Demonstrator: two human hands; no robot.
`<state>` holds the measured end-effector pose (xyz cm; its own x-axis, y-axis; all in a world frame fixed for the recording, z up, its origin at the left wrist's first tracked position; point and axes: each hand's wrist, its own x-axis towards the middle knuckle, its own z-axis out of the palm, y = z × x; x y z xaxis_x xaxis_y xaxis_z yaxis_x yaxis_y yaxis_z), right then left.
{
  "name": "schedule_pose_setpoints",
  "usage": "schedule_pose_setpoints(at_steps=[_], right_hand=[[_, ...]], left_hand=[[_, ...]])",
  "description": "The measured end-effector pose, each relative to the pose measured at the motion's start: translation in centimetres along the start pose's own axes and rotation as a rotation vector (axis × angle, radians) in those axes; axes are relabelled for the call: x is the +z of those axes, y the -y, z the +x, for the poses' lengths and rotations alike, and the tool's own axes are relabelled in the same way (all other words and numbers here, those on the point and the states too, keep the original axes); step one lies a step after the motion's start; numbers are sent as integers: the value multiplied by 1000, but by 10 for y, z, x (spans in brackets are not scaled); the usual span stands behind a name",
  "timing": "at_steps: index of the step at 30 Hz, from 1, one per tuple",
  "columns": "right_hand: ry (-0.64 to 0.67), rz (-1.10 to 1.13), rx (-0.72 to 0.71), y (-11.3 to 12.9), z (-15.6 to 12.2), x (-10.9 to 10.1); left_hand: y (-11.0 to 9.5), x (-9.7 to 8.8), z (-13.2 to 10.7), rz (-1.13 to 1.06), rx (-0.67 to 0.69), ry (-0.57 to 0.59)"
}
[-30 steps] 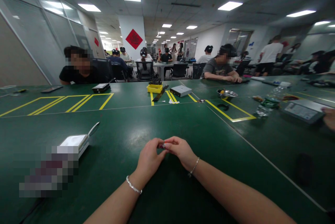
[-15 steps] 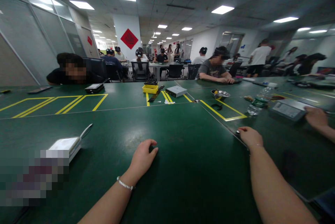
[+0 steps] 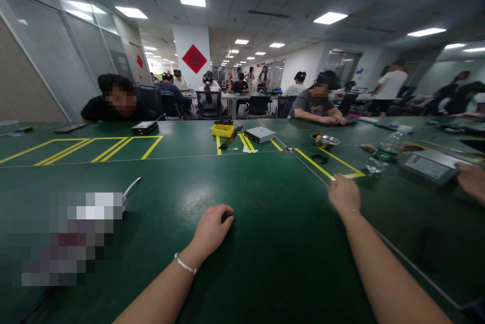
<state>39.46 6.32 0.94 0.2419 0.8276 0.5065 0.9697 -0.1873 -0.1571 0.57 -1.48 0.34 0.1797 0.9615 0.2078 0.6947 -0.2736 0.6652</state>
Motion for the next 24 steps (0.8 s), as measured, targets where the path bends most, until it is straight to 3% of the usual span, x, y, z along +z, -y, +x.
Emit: schedule_pose_setpoints(at_steps=[3, 6, 8, 11, 14, 16, 19, 22, 24], right_hand=[[108, 185, -281, 81, -16, -4], [327, 371, -551, 154, -59, -7], [492, 464, -692, 185, -88, -9], [648, 522, -831, 198, -105, -12], [575, 399, -725, 173, -79, -14], [424, 240, -477, 138, -50, -14], [186, 10, 5, 72, -18, -11], [150, -58, 379, 12, -9, -5], [184, -48, 538, -13, -11, 0]], left_hand=[[0, -1, -1, 36, 48, 23], [1, 2, -2, 92, 72, 3], [2, 4, -2, 144, 98, 13], [2, 7, -3, 222, 120, 81], [2, 6, -4, 278, 122, 132], [2, 5, -5, 300, 118, 155], [1, 4, -5, 312, 116, 161], [-1, 3, -5, 311, 110, 161], [-1, 3, -6, 308, 111, 161]])
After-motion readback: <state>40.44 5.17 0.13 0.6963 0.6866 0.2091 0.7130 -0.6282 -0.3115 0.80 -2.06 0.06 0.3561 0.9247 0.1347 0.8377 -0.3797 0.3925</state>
